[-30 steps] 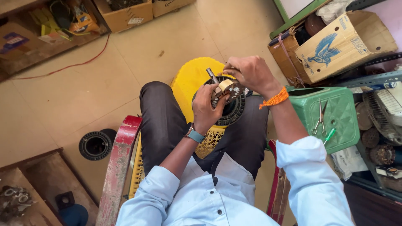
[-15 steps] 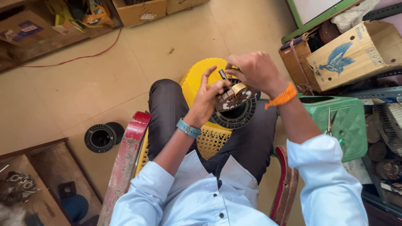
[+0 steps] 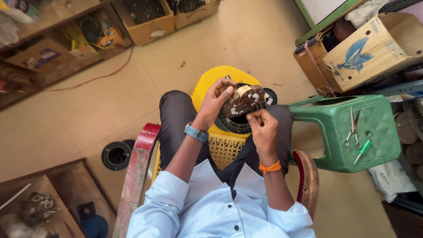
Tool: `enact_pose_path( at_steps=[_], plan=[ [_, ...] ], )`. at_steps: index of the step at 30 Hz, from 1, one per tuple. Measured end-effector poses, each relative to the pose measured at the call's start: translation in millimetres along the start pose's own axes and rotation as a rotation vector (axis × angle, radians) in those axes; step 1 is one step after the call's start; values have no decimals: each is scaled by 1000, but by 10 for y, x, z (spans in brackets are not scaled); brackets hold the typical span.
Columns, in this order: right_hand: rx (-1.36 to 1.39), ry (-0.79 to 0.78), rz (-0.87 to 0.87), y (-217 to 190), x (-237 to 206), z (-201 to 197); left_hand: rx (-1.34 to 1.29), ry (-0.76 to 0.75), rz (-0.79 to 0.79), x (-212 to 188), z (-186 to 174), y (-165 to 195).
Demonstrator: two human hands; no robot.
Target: The person sits on a chair and works on a cylindrical electrical component, likely a motor stator, resting on a yellow stool. They repeatedly insert small rectangular pieces into slots around the component and use a green-handled screwdriver to adjust or secure them.
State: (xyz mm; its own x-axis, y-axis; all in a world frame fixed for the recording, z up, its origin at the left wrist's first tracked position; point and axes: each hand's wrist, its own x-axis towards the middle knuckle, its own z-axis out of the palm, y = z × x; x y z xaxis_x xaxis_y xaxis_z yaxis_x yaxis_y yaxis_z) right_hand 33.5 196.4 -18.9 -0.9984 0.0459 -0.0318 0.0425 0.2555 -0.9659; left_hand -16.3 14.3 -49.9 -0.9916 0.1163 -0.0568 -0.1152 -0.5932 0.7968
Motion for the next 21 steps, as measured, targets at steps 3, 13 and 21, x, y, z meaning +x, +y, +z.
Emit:
enact_pose_path(
  at_steps=[3, 13, 21],
  plan=[
    [81, 14, 117, 226, -131, -60, 340, 57, 109, -125, 156, 99],
    [-391, 5, -457, -293, 567, -619, 950, 486, 467, -224, 477, -173],
    [-615, -342, -852, -805, 1286, -328, 965, 481, 572, -228, 478, -212]
  ],
)
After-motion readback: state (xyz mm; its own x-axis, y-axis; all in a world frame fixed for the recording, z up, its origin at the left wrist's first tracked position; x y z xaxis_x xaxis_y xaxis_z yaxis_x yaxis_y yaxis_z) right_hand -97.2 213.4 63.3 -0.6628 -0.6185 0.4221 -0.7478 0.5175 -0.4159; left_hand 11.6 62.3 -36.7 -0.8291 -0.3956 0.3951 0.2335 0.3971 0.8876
